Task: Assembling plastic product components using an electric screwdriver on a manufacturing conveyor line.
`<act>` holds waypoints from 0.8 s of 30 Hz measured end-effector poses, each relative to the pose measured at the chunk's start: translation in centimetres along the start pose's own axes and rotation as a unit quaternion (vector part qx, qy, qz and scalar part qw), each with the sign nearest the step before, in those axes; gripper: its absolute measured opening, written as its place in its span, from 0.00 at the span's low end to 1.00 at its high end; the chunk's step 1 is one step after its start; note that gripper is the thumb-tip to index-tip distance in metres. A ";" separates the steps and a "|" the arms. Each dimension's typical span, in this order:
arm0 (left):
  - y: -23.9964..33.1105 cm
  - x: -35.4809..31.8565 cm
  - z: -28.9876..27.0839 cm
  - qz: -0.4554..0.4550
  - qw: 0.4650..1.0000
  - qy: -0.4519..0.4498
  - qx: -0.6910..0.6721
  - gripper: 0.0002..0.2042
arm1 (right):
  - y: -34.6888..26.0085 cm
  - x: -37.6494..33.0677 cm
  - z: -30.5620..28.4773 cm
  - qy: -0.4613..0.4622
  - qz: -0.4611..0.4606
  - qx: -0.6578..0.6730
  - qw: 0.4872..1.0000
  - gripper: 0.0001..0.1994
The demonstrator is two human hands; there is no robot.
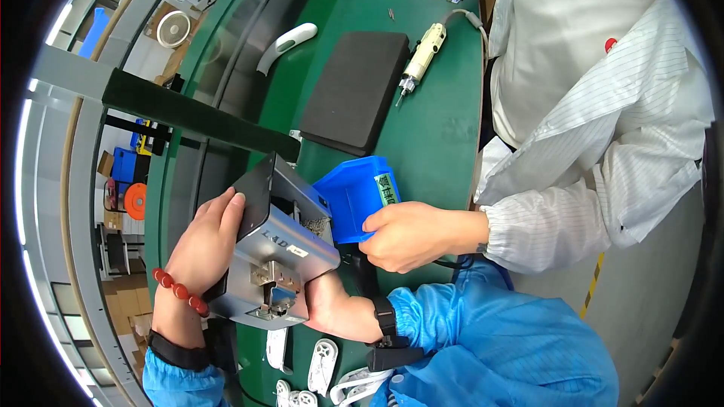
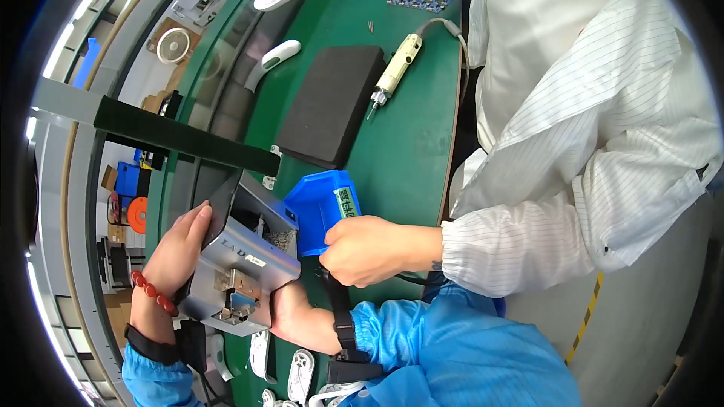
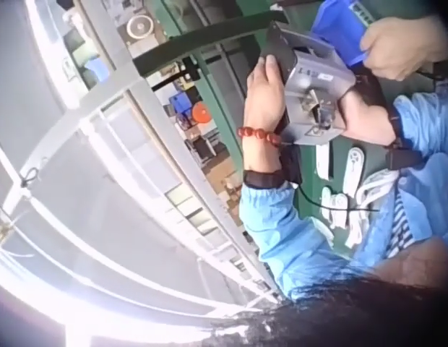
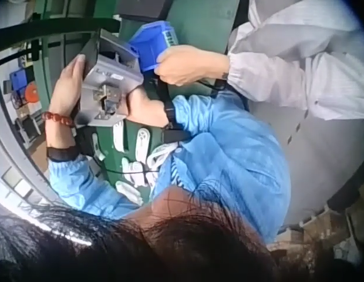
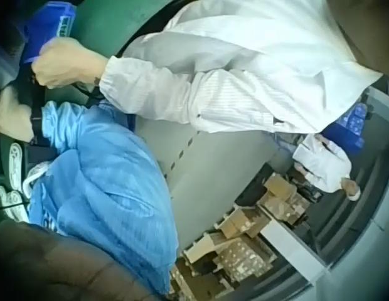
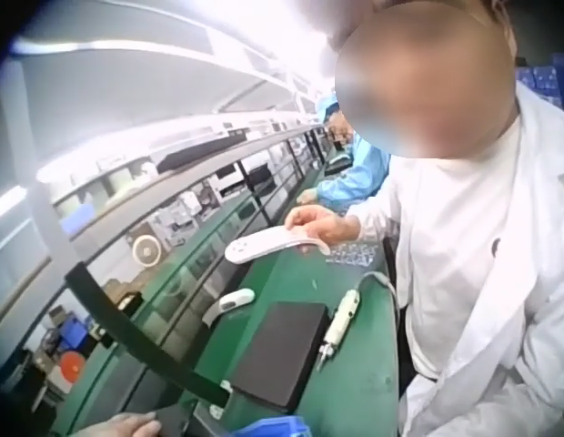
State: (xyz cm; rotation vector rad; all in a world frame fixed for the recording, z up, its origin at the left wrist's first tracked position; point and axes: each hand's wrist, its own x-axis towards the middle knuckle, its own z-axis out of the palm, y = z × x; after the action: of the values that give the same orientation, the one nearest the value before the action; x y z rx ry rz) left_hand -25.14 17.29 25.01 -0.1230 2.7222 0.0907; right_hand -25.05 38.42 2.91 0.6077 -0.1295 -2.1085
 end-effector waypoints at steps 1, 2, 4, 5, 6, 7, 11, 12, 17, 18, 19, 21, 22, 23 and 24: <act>0.8 0.5 0.1 0.006 1.000 -0.005 0.002 0.28 | -0.2 -0.5 -0.3 0.002 0.002 0.005 1.000 0.15; 1.2 0.7 0.2 0.000 1.000 0.000 0.005 0.28 | -0.3 -0.8 -0.6 0.004 0.008 0.008 1.000 0.15; 1.4 0.6 0.1 -0.010 1.000 0.008 0.009 0.28 | -0.3 -0.9 -0.5 0.006 0.026 0.007 1.000 0.15; 1.4 0.6 0.2 -0.012 1.000 0.010 0.014 0.28 | -0.3 -1.1 -0.6 0.007 0.035 0.007 0.999 0.15; 1.5 0.6 0.1 -0.013 1.000 0.013 0.018 0.28 | -0.3 -0.9 -0.2 0.008 0.043 0.007 0.999 0.15; 1.8 0.5 0.0 -0.014 1.000 0.013 0.019 0.28 | 0.1 -0.9 -0.2 0.008 0.051 0.006 0.999 0.15; 2.2 0.9 -0.1 -0.013 0.999 0.016 0.041 0.28 | 0.0 -1.2 0.0 0.013 0.079 0.005 0.997 0.15; 2.1 1.0 0.0 -0.013 0.999 0.020 0.047 0.28 | 0.4 -1.1 0.0 0.014 0.086 0.005 0.996 0.15; 2.6 1.0 0.0 -0.016 0.998 0.023 0.056 0.28 | 0.3 -1.2 0.4 0.020 0.125 0.002 0.992 0.15; 2.6 1.1 0.0 -0.013 0.998 0.022 0.059 0.28 | 0.3 -1.4 0.2 0.022 0.131 0.002 0.991 0.15; 2.8 1.4 0.1 -0.012 0.998 0.021 0.059 0.28 | 0.3 -1.4 0.2 0.024 0.138 0.002 0.990 0.15; 3.3 1.3 -0.2 -0.019 0.997 0.021 0.072 0.28 | 0.3 -1.7 0.4 0.025 0.154 -0.003 0.988 0.15; 2.9 1.1 -0.5 -0.022 0.997 0.026 0.072 0.28 | 0.5 -1.8 0.9 0.024 0.164 -0.009 0.986 0.15; 2.2 1.1 -0.6 -0.006 0.996 0.025 0.083 0.28 | 0.5 -2.1 1.3 0.023 0.173 -0.014 0.985 0.15; 1.9 1.5 -0.6 0.011 0.995 0.021 0.095 0.28 | 0.5 -1.9 1.4 0.025 0.181 -0.015 0.983 0.15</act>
State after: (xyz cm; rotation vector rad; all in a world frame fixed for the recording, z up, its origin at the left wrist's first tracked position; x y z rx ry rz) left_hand -26.98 19.06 25.03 -0.0394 2.7572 -0.1655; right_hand -24.48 39.46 4.98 0.5703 -0.1658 -1.7393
